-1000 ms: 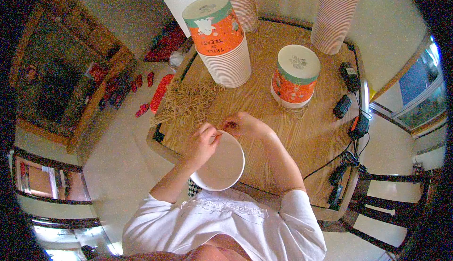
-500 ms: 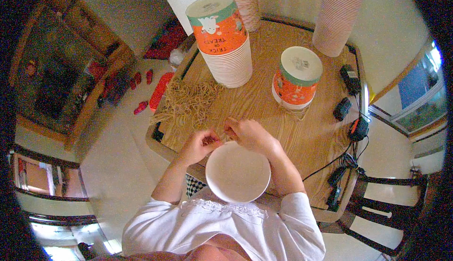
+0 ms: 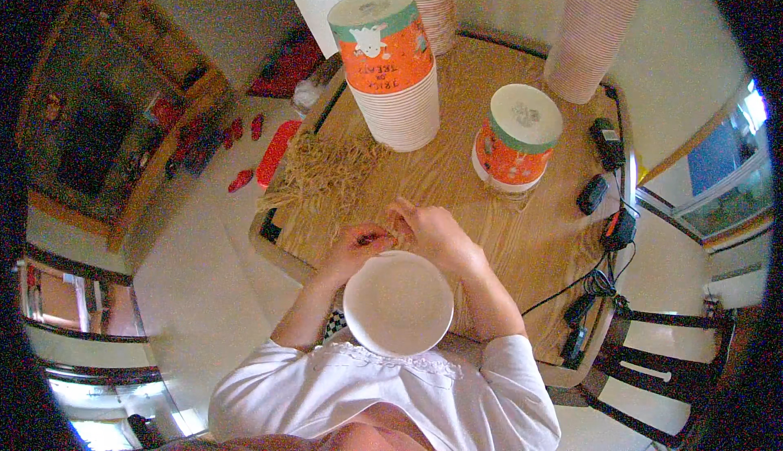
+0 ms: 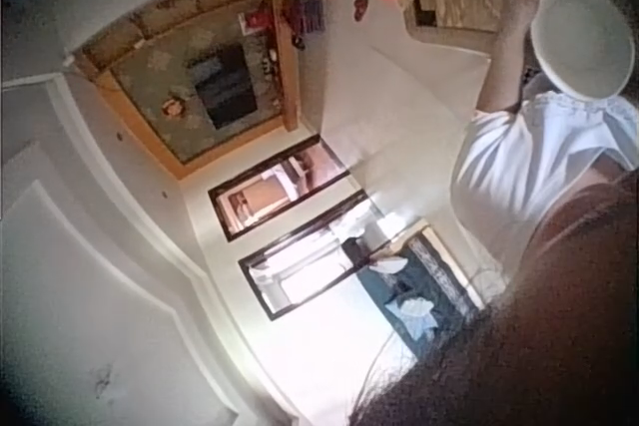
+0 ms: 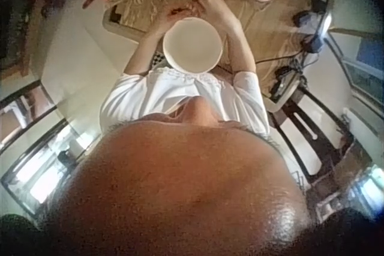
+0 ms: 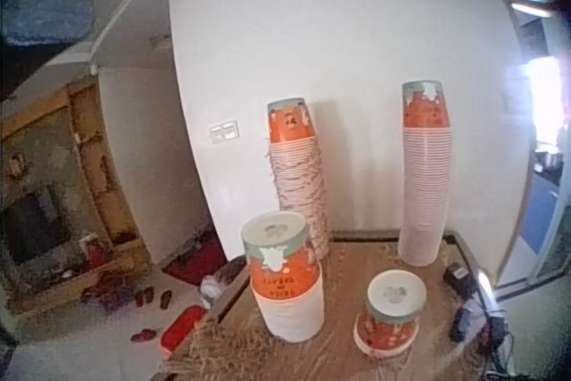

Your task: Threading string handles through holes in paper buckets to assemble them.

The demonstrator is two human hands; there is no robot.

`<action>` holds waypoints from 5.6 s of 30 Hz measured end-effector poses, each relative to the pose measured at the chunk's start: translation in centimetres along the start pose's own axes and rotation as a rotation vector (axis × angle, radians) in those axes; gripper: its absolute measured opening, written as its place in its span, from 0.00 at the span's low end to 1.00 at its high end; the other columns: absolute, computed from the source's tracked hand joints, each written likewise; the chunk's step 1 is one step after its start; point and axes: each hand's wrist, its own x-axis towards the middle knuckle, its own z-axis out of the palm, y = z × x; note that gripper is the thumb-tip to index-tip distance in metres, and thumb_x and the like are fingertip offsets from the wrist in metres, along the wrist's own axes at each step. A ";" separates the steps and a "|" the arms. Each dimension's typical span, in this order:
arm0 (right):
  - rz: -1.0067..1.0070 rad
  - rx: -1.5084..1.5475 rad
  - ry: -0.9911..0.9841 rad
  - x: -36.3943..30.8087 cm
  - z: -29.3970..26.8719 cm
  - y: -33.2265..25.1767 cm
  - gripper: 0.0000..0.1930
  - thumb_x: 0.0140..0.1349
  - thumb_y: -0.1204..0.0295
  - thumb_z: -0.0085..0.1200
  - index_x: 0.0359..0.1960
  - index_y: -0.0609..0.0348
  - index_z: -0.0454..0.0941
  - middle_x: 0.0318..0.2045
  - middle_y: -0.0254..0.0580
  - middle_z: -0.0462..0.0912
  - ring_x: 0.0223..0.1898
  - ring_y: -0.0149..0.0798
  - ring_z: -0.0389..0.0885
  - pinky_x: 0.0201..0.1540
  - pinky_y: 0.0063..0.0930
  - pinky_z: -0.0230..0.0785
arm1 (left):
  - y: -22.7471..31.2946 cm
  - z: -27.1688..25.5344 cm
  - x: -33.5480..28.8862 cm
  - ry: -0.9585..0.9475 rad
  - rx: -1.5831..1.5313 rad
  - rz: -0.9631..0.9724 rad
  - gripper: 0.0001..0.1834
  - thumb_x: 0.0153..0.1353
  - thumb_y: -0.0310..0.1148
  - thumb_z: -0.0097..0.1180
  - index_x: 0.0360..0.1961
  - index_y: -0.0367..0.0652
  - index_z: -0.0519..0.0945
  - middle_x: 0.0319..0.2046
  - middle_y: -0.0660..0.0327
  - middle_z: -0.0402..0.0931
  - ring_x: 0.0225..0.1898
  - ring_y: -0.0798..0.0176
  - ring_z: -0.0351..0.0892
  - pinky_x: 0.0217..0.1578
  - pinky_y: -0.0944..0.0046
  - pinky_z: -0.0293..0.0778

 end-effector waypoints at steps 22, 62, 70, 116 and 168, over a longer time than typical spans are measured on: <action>-0.042 -0.188 -0.129 -0.3 -0.7 0.2 0.10 0.57 0.65 0.47 0.28 0.59 0.73 0.25 0.47 0.76 0.30 0.51 0.75 0.29 0.41 0.67 | -0.8 0.0 0.0 0.026 0.039 0.166 0.07 0.55 0.32 0.56 0.31 0.38 0.78 0.21 0.67 0.74 0.23 0.77 0.69 0.24 0.74 0.66; 0.358 0.236 -0.045 -0.5 4.3 -1.9 0.04 0.58 0.77 0.49 0.33 0.65 0.73 0.23 0.36 0.77 0.26 0.26 0.76 0.29 0.20 0.70 | -5.4 -1.8 -0.5 0.047 -0.017 0.609 0.05 0.50 0.23 0.57 0.29 0.44 0.80 0.26 0.63 0.70 0.28 0.64 0.71 0.29 0.68 0.67; 0.387 0.218 0.009 -1.2 5.0 -2.7 0.04 0.59 0.76 0.49 0.33 0.63 0.73 0.25 0.39 0.78 0.27 0.30 0.79 0.30 0.24 0.73 | -6.3 -2.4 -0.7 -0.023 -0.194 0.661 0.07 0.50 0.26 0.58 0.32 0.48 0.81 0.27 0.61 0.69 0.29 0.63 0.71 0.28 0.68 0.68; 0.166 -0.076 0.193 -2.7 5.4 -5.1 0.07 0.47 0.79 0.60 0.28 0.61 0.75 0.27 0.41 0.78 0.30 0.37 0.78 0.34 0.25 0.70 | -5.3 -1.8 -1.0 -0.300 -0.578 0.115 0.13 0.52 0.37 0.59 0.32 0.37 0.81 0.25 0.62 0.78 0.28 0.73 0.74 0.29 0.71 0.71; 0.447 0.178 -0.239 -0.6 4.6 -3.3 0.08 0.59 0.72 0.51 0.33 0.65 0.76 0.30 0.38 0.78 0.35 0.30 0.76 0.42 0.25 0.68 | -7.4 -2.6 0.0 -0.404 -0.799 0.092 0.07 0.60 0.33 0.50 0.36 0.41 0.71 0.25 0.68 0.72 0.21 0.78 0.67 0.20 0.76 0.62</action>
